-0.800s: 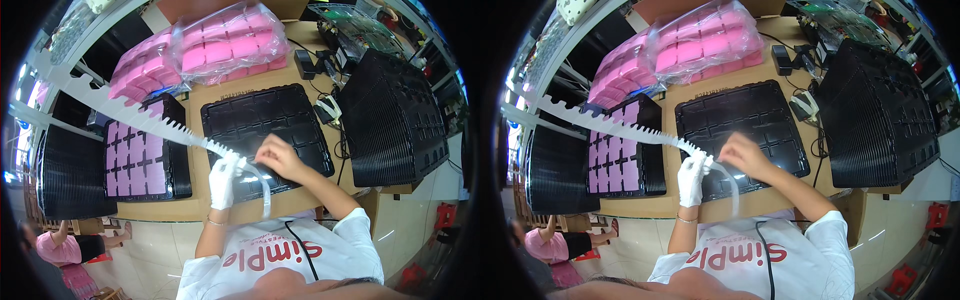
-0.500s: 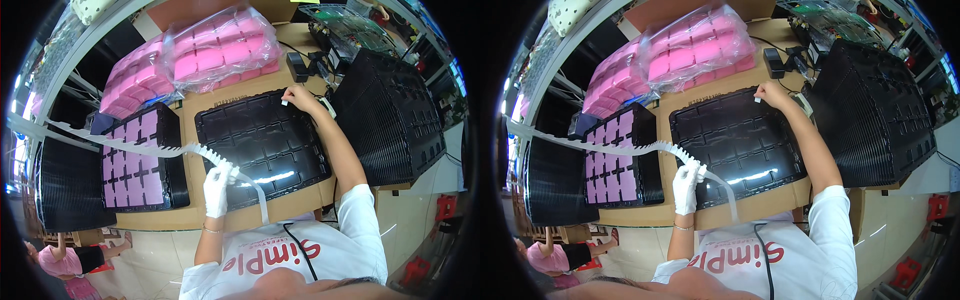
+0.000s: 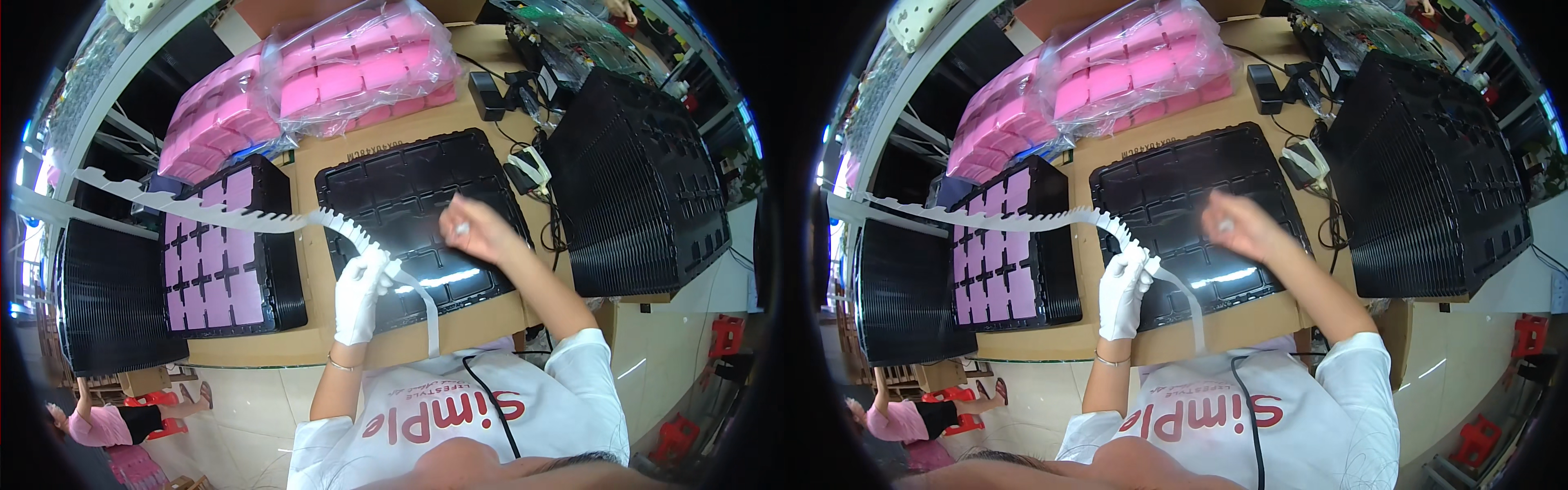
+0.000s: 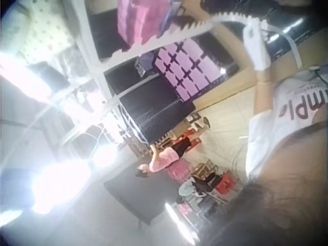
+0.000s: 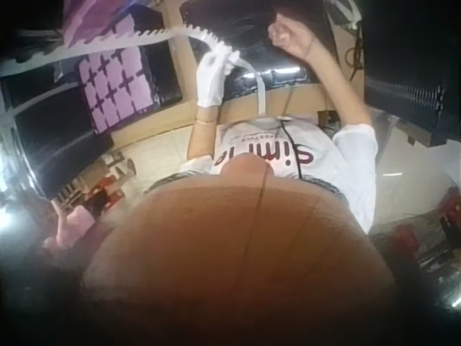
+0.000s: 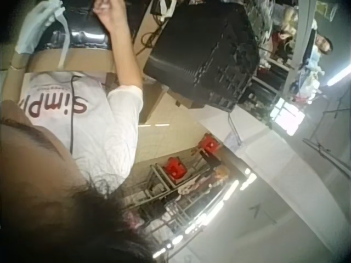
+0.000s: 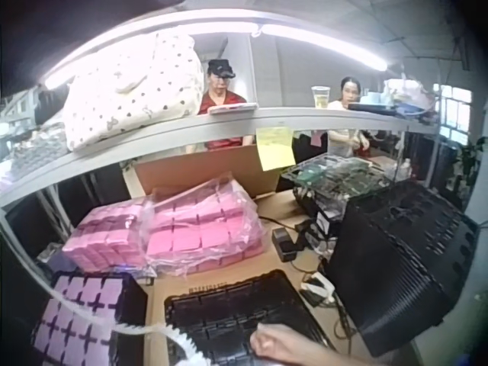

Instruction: The person assembles black plastic trays by applying adhesive tape to the edges and inserting pink foam inserts. They handle the trays and foam pieces one at a time, repeating the process for multiple units on a workbench.

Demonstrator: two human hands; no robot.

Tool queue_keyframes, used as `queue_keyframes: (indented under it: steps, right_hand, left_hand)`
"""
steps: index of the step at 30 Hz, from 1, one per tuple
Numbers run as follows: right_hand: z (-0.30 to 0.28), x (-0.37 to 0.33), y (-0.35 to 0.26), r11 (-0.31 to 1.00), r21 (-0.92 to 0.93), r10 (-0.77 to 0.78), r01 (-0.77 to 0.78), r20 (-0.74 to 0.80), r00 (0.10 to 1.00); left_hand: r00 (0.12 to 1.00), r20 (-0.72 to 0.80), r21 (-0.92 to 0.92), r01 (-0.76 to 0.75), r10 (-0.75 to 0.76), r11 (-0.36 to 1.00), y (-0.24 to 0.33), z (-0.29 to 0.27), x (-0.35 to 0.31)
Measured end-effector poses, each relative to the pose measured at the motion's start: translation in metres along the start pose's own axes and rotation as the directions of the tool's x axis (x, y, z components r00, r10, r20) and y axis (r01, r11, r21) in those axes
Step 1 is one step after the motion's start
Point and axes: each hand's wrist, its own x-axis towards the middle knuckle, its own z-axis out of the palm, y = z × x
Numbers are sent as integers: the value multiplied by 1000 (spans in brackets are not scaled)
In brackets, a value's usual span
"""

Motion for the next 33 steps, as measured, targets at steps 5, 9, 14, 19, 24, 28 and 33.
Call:
queue_keyframes:
  steps: [5,9,14,19,24,28,33]
  right_hand:
    - [31,-66,65,633,-743,-271,218,51,961]
    - [25,-111,70,150,-945,-597,291,148,788]
    - [-5,-161,21,-628,-752,-504,202,590,630]
    - [-38,-177,9,-639,-765,-495,84,492,716]
    - [-56,-172,-2,-714,-683,-386,154,567,728]
    - [-59,-168,-11,-751,-633,-317,186,594,740]
    - [-62,-161,-18,-757,-612,-270,230,614,742]
  left_hand:
    - [979,192,-181,103,-67,978,-10,14,2]
    - [841,528,-241,280,-117,929,2,33,1]
    - [378,899,234,13,-222,972,-5,81,46]
    - [316,901,434,-636,-298,639,-33,145,85]
    - [339,918,396,-795,-205,460,-22,159,77]
    - [263,954,298,-811,-142,504,-29,156,87]
    - [285,954,287,-791,-90,540,-63,144,111]
